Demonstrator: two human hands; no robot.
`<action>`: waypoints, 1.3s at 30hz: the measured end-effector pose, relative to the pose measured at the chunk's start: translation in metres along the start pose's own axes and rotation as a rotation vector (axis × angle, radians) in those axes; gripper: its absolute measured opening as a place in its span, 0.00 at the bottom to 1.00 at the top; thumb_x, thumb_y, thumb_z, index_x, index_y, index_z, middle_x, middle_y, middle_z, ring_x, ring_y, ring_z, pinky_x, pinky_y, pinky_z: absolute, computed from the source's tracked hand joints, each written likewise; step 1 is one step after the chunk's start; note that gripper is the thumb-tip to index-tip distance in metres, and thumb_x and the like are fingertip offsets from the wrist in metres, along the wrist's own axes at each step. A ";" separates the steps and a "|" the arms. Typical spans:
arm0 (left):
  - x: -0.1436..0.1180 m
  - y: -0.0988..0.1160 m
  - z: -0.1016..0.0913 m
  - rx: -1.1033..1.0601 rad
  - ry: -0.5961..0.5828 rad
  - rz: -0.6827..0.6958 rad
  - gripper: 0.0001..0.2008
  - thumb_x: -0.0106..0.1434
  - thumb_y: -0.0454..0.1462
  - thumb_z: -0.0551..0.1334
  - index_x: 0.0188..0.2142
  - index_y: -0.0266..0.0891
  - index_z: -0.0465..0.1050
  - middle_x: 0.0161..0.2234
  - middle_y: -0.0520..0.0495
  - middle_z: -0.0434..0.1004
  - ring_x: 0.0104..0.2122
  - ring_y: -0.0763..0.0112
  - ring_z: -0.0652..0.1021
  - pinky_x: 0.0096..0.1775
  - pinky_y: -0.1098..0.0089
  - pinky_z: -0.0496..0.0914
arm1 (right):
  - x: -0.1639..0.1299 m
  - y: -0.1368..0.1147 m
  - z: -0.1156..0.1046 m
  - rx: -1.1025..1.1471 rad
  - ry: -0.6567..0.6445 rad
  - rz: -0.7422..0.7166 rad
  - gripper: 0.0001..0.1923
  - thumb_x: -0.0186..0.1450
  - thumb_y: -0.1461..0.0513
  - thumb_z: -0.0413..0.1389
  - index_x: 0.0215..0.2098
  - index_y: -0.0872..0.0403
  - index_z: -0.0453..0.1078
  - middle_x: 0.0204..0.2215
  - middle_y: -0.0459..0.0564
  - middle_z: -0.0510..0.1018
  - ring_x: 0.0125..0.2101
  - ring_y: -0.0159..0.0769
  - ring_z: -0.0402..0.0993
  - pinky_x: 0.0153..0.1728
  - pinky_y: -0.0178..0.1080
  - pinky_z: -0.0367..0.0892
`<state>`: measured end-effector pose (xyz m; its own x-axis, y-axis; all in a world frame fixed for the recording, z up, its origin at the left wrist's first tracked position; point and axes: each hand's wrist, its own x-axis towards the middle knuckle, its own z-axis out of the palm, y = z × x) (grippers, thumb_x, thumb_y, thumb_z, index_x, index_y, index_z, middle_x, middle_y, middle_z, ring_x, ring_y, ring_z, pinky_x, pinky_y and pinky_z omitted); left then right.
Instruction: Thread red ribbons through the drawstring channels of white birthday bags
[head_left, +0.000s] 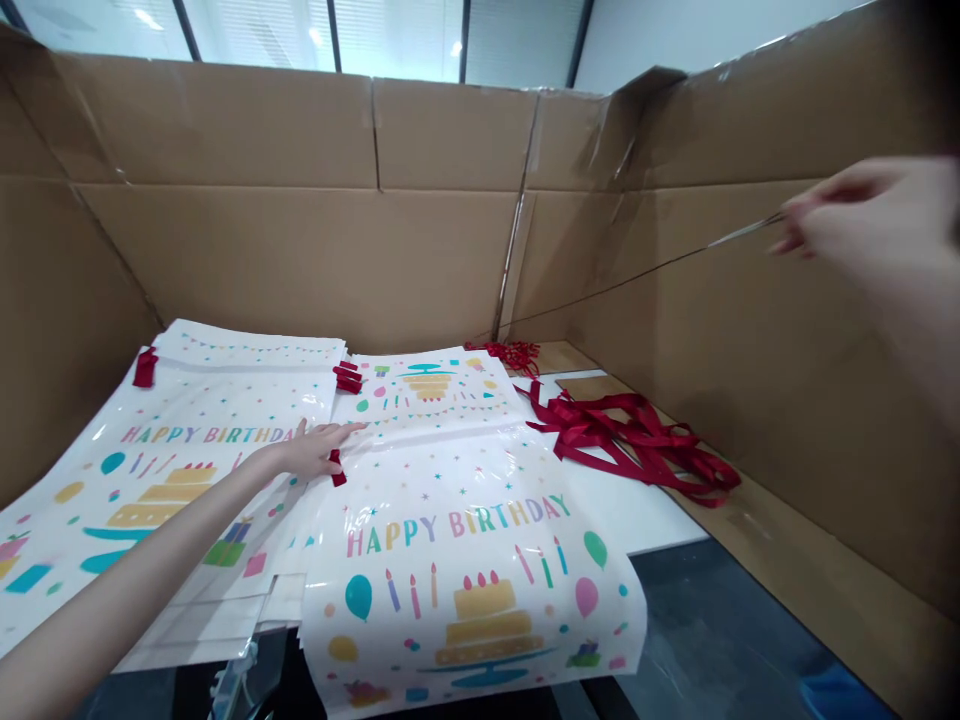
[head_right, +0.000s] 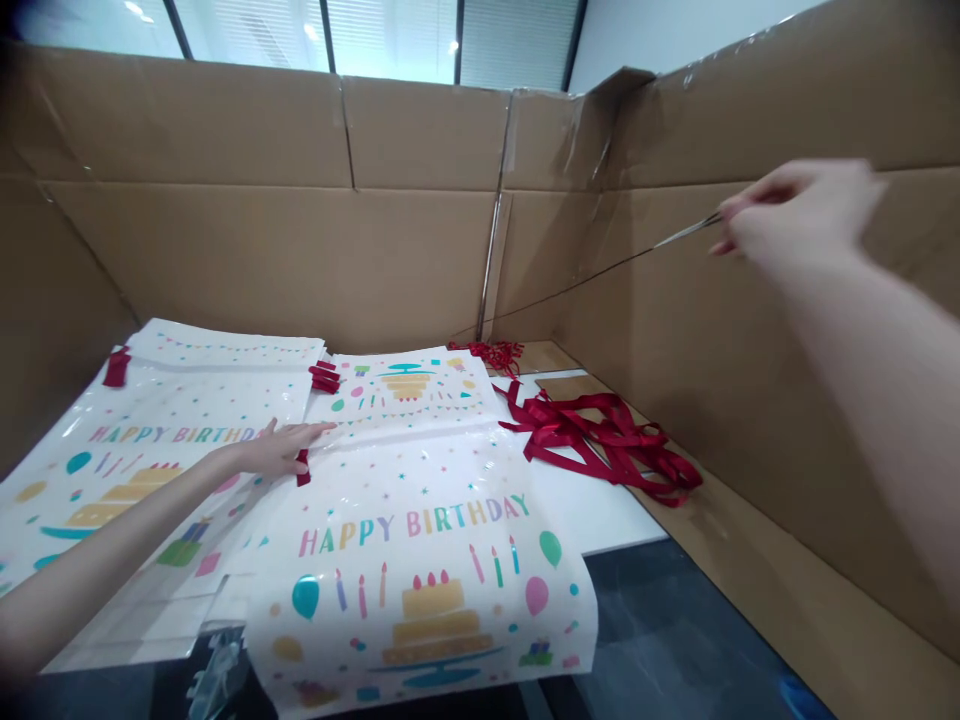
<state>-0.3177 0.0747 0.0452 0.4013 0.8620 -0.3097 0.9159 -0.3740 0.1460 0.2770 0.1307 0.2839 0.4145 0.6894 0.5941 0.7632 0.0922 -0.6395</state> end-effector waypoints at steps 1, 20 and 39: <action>-0.001 0.001 0.000 -0.008 0.002 -0.003 0.40 0.59 0.40 0.58 0.65 0.55 0.38 0.60 0.42 0.61 0.61 0.46 0.55 0.56 0.35 0.40 | -0.019 -0.004 0.021 0.044 0.047 0.049 0.18 0.64 0.59 0.54 0.46 0.66 0.71 0.41 0.70 0.75 0.38 0.38 0.76 0.30 0.38 0.64; -0.005 0.003 0.006 -0.041 0.042 -0.050 0.39 0.59 0.42 0.58 0.66 0.52 0.40 0.63 0.41 0.55 0.63 0.48 0.53 0.58 0.38 0.39 | -0.203 0.018 0.277 0.001 -0.419 0.066 0.14 0.57 0.65 0.55 0.42 0.56 0.71 0.45 0.58 0.70 0.43 0.43 0.70 0.42 0.40 0.65; -0.012 -0.005 0.008 -0.122 0.113 0.044 0.33 0.61 0.47 0.58 0.63 0.49 0.49 0.59 0.43 0.62 0.60 0.52 0.58 0.59 0.41 0.35 | -0.357 -0.108 0.296 0.608 -1.080 -1.179 0.16 0.62 0.67 0.49 0.45 0.52 0.73 0.43 0.49 0.77 0.45 0.35 0.70 0.49 0.40 0.61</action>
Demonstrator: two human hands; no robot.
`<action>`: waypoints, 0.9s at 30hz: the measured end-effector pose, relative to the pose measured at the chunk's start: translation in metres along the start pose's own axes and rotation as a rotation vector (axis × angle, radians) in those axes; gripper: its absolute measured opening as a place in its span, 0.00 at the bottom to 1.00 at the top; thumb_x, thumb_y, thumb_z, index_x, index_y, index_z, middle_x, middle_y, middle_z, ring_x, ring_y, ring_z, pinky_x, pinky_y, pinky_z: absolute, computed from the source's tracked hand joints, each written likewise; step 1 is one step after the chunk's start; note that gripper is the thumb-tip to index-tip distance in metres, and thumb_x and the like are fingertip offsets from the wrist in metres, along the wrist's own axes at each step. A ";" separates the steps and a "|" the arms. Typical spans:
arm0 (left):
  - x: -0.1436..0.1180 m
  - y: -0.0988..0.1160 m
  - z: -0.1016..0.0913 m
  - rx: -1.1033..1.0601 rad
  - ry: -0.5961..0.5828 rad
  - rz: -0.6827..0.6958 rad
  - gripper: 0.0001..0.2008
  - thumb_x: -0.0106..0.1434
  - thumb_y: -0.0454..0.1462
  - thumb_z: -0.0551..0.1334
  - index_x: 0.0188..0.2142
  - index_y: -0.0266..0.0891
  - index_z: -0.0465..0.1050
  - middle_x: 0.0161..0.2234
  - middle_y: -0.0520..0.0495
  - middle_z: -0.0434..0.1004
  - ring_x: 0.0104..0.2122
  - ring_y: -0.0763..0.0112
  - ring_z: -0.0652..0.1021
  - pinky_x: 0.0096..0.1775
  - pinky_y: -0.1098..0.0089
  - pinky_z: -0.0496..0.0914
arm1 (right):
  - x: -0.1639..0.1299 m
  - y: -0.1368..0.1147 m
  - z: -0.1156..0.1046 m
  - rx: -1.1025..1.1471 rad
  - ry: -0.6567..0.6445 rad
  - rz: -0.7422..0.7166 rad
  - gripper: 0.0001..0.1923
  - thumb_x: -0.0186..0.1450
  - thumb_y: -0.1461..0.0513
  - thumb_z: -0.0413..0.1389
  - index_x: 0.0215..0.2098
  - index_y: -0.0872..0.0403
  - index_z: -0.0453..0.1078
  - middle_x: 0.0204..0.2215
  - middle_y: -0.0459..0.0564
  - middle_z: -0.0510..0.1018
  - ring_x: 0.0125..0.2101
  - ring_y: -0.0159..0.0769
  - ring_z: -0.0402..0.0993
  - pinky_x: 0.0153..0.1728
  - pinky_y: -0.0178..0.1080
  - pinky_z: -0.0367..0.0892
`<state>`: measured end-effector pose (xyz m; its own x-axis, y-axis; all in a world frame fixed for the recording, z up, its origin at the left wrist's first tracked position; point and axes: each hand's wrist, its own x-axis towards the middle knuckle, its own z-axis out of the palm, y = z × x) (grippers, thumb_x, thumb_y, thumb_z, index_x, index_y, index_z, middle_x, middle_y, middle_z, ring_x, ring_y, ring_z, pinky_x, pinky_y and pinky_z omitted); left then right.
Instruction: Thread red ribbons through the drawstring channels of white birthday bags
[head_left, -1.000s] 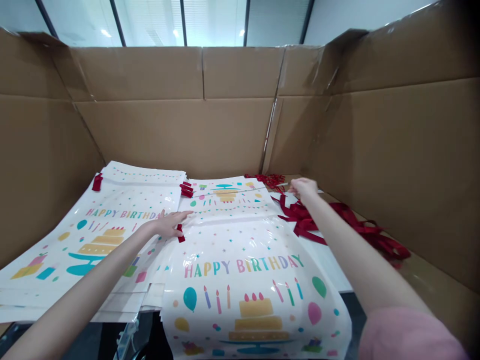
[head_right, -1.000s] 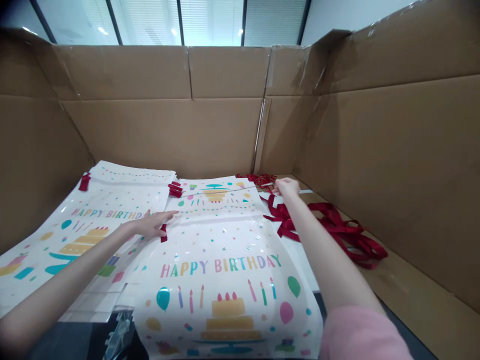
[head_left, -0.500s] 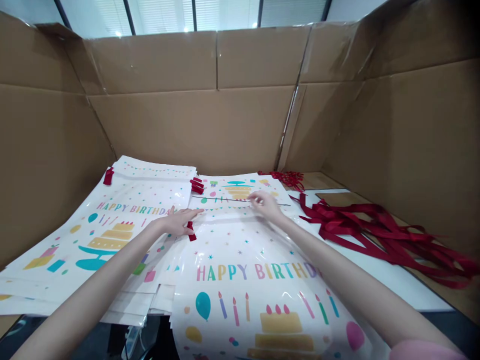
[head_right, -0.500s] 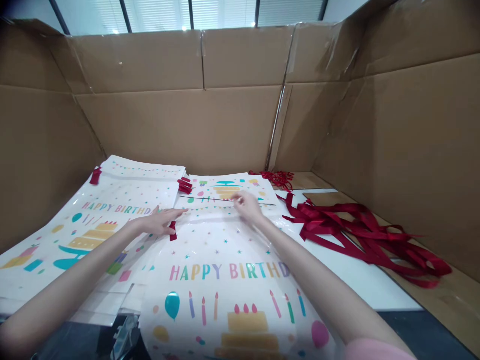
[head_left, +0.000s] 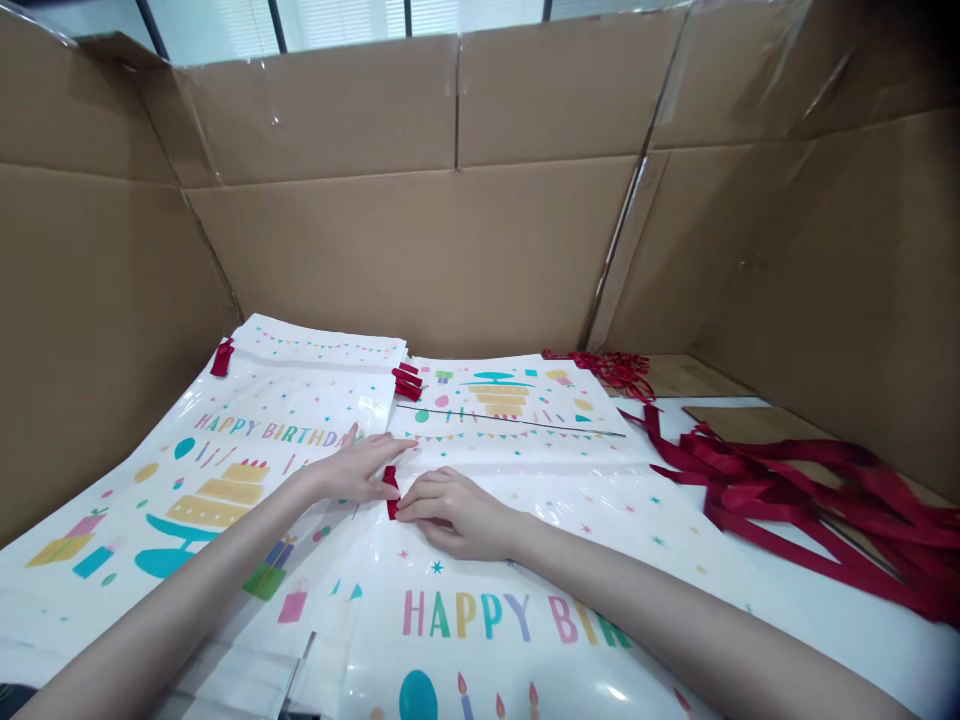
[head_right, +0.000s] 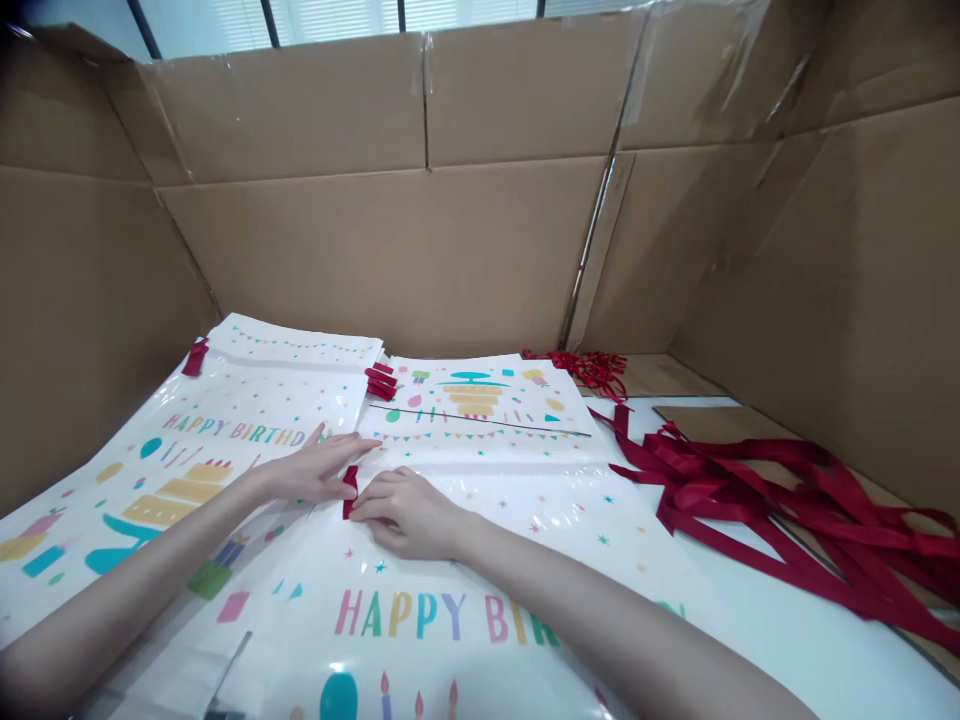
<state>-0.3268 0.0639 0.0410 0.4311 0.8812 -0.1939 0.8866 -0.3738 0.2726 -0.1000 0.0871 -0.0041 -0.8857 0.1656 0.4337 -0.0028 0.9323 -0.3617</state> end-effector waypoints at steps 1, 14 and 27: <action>-0.002 -0.005 0.000 -0.027 0.018 0.009 0.31 0.63 0.48 0.56 0.63 0.49 0.50 0.59 0.43 0.62 0.60 0.53 0.58 0.59 0.42 0.34 | 0.000 0.000 0.000 0.010 0.005 0.005 0.15 0.62 0.67 0.49 0.44 0.52 0.73 0.45 0.50 0.77 0.47 0.35 0.70 0.50 0.40 0.60; 0.004 -0.035 0.019 -0.102 0.161 -0.063 0.14 0.66 0.48 0.51 0.39 0.44 0.70 0.63 0.49 0.54 0.65 0.54 0.47 0.61 0.46 0.41 | 0.002 -0.001 -0.004 0.125 -0.088 0.104 0.13 0.64 0.64 0.50 0.43 0.50 0.72 0.54 0.49 0.71 0.58 0.38 0.61 0.58 0.45 0.51; 0.023 -0.025 -0.007 0.428 0.137 0.104 0.07 0.59 0.29 0.57 0.31 0.41 0.71 0.53 0.44 0.64 0.60 0.54 0.54 0.57 0.38 0.28 | 0.002 0.001 -0.003 0.154 -0.092 0.110 0.12 0.64 0.63 0.50 0.43 0.51 0.72 0.54 0.50 0.70 0.57 0.38 0.62 0.59 0.49 0.49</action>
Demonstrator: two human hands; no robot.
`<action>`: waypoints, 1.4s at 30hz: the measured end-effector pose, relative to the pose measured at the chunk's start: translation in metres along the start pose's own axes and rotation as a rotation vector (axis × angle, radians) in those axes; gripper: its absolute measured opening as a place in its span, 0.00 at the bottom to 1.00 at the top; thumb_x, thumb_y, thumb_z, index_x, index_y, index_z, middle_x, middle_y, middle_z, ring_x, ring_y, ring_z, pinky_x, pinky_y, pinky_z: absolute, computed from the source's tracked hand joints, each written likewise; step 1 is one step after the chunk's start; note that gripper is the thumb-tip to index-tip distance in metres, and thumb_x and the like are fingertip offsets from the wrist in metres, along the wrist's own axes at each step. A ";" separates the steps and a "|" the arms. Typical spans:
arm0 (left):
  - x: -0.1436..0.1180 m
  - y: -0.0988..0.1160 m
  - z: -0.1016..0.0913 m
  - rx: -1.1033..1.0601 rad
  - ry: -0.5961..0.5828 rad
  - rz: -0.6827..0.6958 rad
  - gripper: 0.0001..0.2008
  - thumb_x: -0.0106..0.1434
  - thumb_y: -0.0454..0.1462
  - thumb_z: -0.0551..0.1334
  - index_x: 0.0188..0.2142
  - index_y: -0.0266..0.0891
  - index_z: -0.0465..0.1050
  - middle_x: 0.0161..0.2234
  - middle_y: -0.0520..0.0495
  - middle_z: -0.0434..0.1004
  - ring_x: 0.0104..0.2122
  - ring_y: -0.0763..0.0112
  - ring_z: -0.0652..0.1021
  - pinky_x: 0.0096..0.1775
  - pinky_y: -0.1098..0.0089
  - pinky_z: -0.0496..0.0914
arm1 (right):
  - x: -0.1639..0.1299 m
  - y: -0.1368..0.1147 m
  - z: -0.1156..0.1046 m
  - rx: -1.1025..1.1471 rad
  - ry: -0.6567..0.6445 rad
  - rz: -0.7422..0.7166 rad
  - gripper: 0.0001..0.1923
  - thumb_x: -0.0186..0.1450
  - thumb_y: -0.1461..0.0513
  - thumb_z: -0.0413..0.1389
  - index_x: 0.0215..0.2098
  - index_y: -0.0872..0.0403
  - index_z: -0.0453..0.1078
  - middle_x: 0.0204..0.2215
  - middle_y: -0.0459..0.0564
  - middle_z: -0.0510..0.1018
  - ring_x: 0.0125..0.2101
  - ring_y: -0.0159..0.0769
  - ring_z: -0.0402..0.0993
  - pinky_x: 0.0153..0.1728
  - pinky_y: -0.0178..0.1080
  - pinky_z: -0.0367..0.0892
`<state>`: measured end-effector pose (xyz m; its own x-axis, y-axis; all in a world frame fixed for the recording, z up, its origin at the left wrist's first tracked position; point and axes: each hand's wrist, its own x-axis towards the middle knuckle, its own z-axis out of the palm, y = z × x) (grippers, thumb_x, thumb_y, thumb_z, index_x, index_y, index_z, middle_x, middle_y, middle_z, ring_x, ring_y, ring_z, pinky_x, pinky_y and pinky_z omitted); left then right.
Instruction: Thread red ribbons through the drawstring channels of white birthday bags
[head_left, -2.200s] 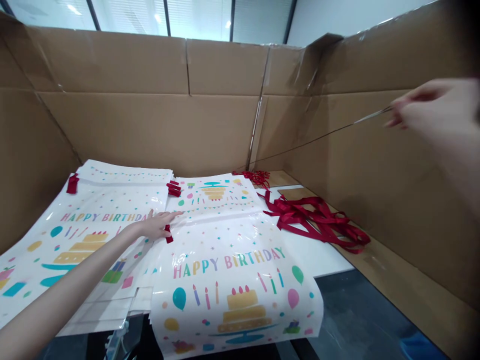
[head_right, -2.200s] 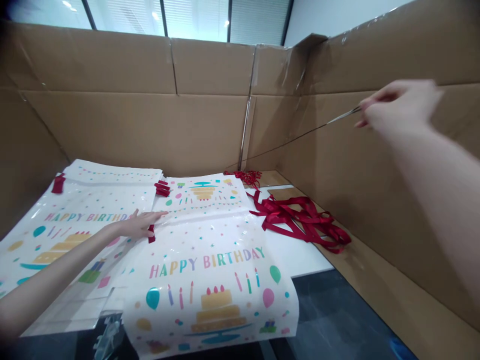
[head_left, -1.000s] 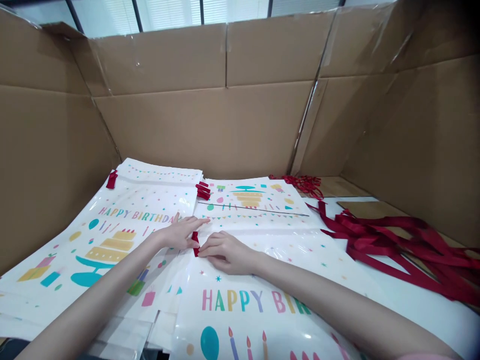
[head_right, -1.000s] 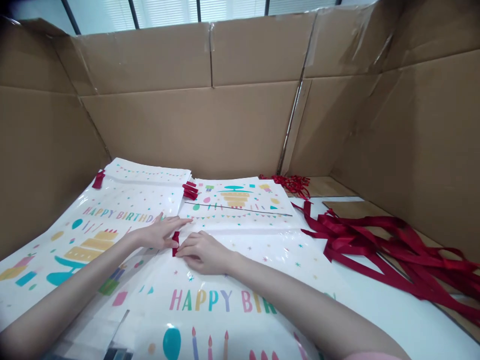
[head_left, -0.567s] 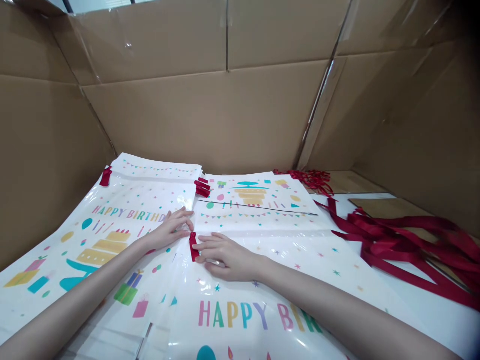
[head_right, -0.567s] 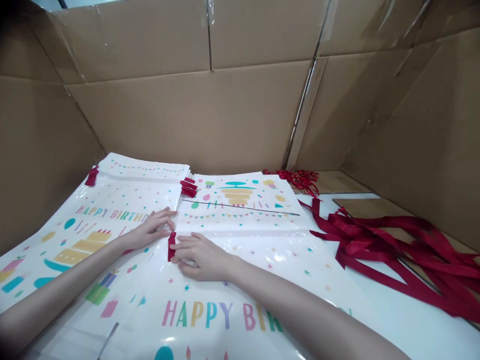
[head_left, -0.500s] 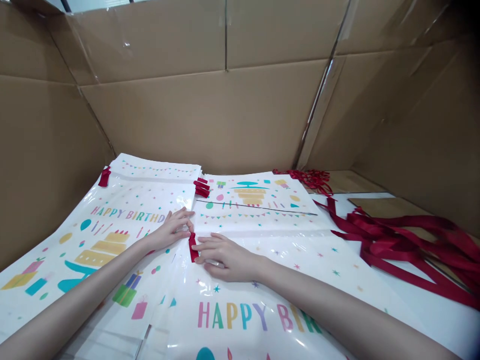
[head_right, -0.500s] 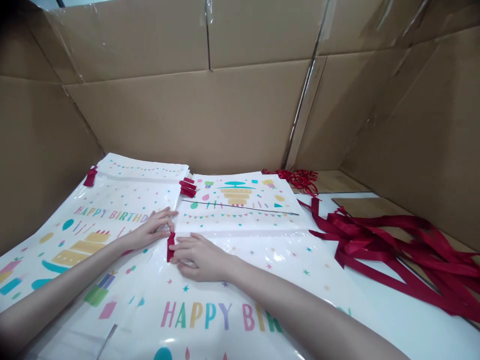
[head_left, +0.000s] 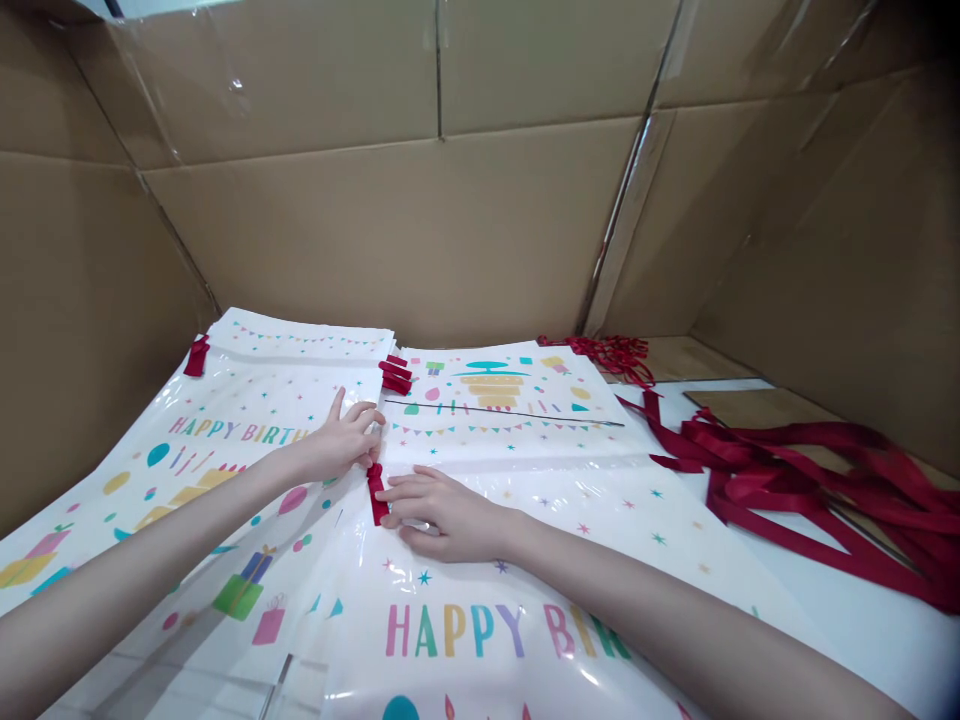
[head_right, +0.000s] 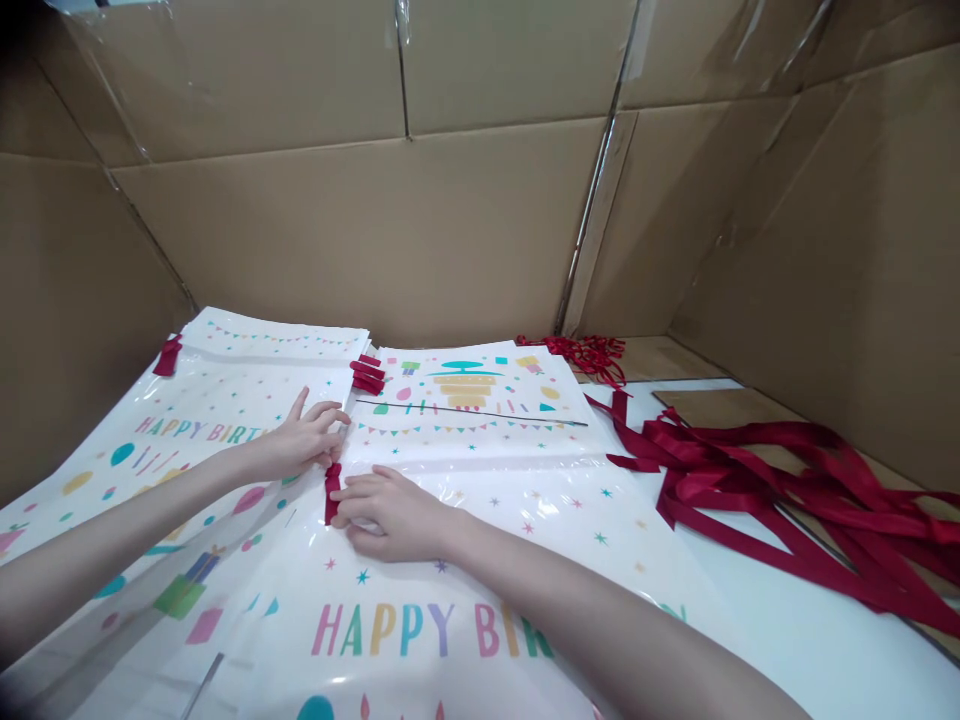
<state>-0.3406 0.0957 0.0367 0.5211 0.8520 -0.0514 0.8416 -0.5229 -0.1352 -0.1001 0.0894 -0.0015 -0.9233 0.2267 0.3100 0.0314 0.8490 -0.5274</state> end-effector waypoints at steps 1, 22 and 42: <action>0.002 0.000 -0.002 0.024 -0.015 0.023 0.07 0.58 0.28 0.57 0.30 0.40 0.71 0.52 0.44 0.65 0.60 0.54 0.55 0.57 0.38 0.27 | 0.000 0.000 0.000 -0.002 0.000 0.000 0.12 0.64 0.63 0.50 0.43 0.51 0.72 0.54 0.50 0.71 0.56 0.38 0.62 0.59 0.49 0.49; -0.025 0.041 -0.012 -0.406 -0.182 -0.109 0.24 0.63 0.41 0.54 0.59 0.49 0.56 0.56 0.44 0.64 0.58 0.55 0.61 0.59 0.42 0.37 | 0.000 0.000 0.005 -0.158 0.193 -0.078 0.11 0.60 0.64 0.55 0.39 0.51 0.77 0.32 0.48 0.70 0.36 0.33 0.63 0.40 0.38 0.58; -0.036 0.041 -0.017 -0.351 -0.242 -0.227 0.28 0.59 0.42 0.54 0.60 0.47 0.56 0.49 0.42 0.68 0.53 0.50 0.65 0.55 0.35 0.40 | 0.016 -0.004 0.020 -0.258 0.209 -0.061 0.11 0.58 0.64 0.56 0.38 0.50 0.77 0.31 0.47 0.70 0.36 0.34 0.65 0.40 0.37 0.59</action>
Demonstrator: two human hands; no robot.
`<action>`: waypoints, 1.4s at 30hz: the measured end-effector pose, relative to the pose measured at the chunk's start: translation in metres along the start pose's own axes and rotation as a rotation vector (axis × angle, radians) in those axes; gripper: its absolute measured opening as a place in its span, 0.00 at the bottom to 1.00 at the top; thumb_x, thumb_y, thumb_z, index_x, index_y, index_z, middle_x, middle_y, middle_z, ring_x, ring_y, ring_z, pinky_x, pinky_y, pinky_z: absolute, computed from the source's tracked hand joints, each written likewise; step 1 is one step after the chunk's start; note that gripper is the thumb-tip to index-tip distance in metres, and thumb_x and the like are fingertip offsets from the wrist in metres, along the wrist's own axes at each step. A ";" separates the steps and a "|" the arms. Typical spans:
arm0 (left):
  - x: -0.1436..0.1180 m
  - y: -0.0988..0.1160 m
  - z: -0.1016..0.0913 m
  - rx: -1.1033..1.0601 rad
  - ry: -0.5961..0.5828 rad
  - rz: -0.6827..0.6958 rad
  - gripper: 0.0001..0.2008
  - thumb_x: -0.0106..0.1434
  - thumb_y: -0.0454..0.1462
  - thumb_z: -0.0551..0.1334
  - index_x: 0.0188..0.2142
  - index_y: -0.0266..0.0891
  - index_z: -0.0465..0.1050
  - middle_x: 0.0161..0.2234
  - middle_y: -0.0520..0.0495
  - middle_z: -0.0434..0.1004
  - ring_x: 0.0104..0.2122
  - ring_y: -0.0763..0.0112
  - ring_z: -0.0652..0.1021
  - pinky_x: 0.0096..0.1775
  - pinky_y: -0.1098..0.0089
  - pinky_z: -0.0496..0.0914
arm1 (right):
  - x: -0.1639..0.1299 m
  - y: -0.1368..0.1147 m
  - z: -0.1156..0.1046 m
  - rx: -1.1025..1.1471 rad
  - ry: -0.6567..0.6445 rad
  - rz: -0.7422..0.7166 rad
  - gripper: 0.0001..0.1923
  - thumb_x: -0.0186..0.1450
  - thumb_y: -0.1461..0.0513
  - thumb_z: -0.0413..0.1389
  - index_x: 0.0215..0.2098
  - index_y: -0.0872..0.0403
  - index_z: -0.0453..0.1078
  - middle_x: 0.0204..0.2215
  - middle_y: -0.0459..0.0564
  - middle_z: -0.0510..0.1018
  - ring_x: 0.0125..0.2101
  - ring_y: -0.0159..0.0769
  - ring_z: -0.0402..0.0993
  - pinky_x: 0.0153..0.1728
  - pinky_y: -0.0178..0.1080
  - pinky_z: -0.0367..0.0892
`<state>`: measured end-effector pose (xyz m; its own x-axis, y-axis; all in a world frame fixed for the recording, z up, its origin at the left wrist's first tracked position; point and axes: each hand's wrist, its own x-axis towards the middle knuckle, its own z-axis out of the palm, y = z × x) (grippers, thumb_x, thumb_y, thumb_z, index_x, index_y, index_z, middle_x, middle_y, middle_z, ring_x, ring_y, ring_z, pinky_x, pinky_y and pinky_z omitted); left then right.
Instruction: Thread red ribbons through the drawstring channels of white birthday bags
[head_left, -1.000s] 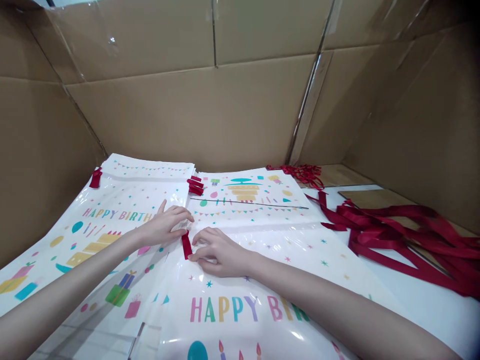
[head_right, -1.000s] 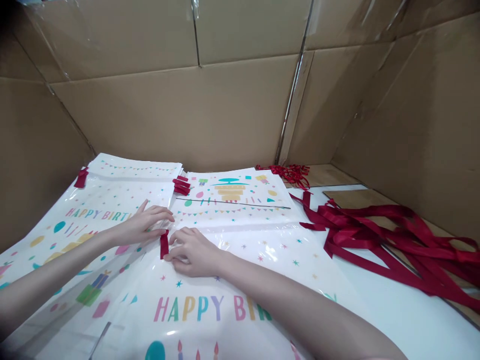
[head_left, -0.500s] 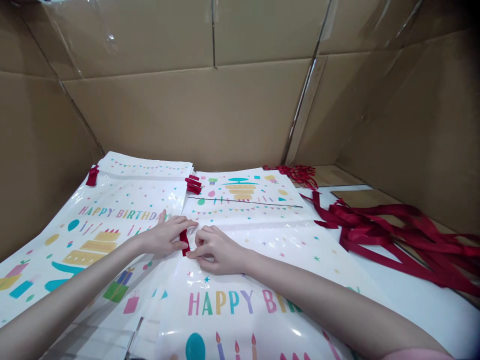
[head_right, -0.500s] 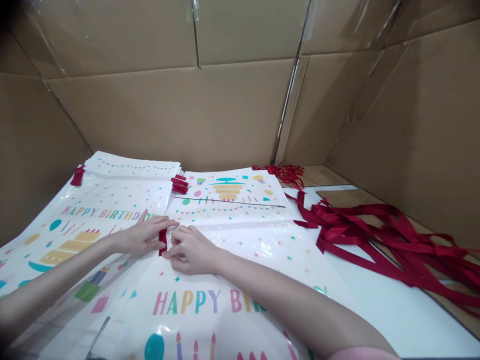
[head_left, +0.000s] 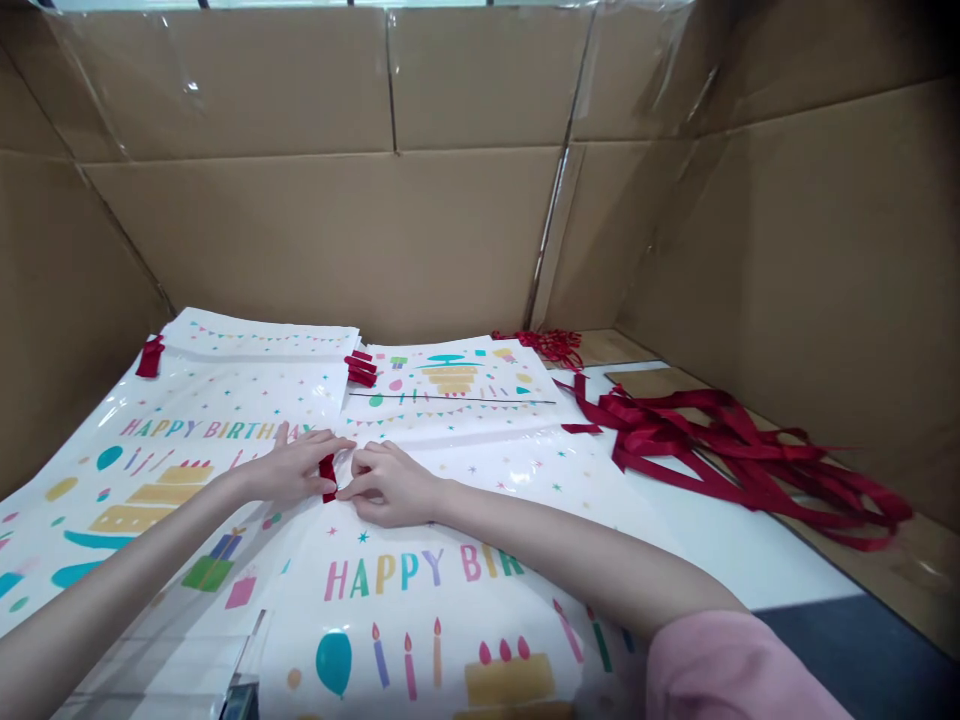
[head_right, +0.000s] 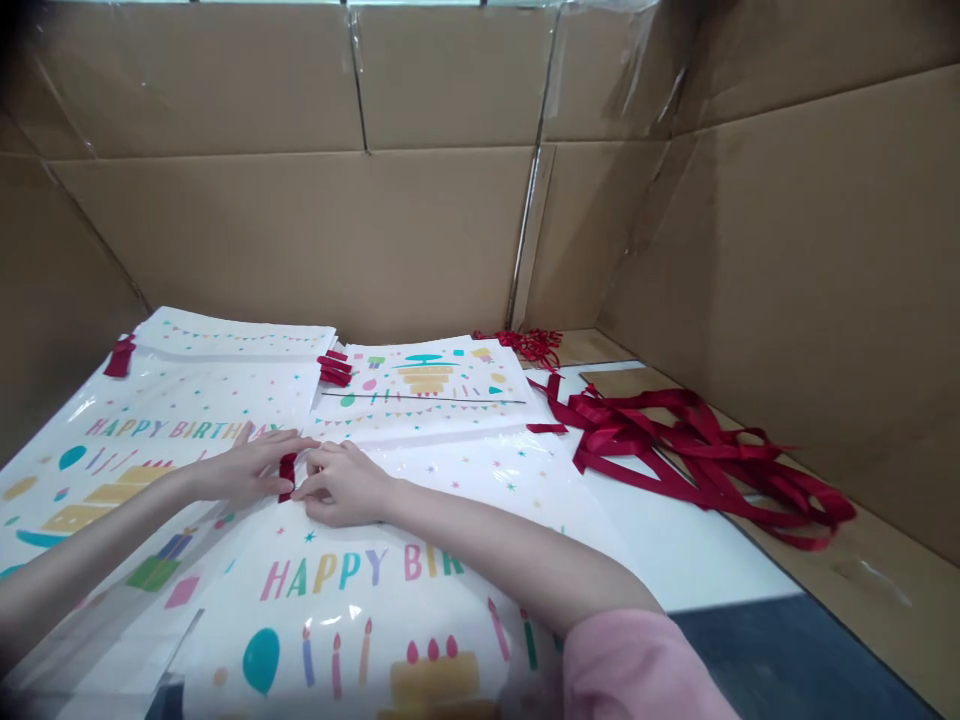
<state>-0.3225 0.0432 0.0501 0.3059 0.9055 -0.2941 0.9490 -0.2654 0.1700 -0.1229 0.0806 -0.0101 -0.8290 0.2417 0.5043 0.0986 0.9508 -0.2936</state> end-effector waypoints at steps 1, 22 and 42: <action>0.000 0.000 0.000 0.010 -0.002 -0.005 0.28 0.59 0.42 0.54 0.60 0.47 0.57 0.49 0.41 0.68 0.53 0.50 0.65 0.55 0.35 0.41 | -0.006 0.002 -0.005 0.000 0.009 0.024 0.12 0.58 0.64 0.56 0.38 0.50 0.77 0.31 0.47 0.71 0.36 0.35 0.65 0.40 0.38 0.59; 0.004 -0.014 0.008 -0.003 0.054 0.022 0.28 0.61 0.48 0.52 0.61 0.50 0.58 0.51 0.43 0.69 0.51 0.51 0.68 0.56 0.44 0.50 | -0.178 0.095 -0.206 -0.132 -0.177 1.524 0.18 0.58 0.53 0.59 0.18 0.57 0.66 0.19 0.51 0.71 0.19 0.31 0.64 0.21 0.34 0.58; 0.005 -0.023 0.013 0.013 0.060 0.017 0.28 0.62 0.52 0.51 0.61 0.55 0.58 0.58 0.44 0.64 0.57 0.47 0.64 0.58 0.41 0.44 | -0.190 0.108 -0.208 -0.015 -0.133 1.616 0.14 0.56 0.54 0.61 0.30 0.57 0.69 0.19 0.46 0.69 0.18 0.28 0.63 0.18 0.32 0.57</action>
<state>-0.3422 0.0497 0.0325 0.3175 0.9189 -0.2343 0.9447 -0.2851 0.1620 0.1593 0.1773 0.0313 0.1004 0.9208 -0.3770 0.8725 -0.2635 -0.4114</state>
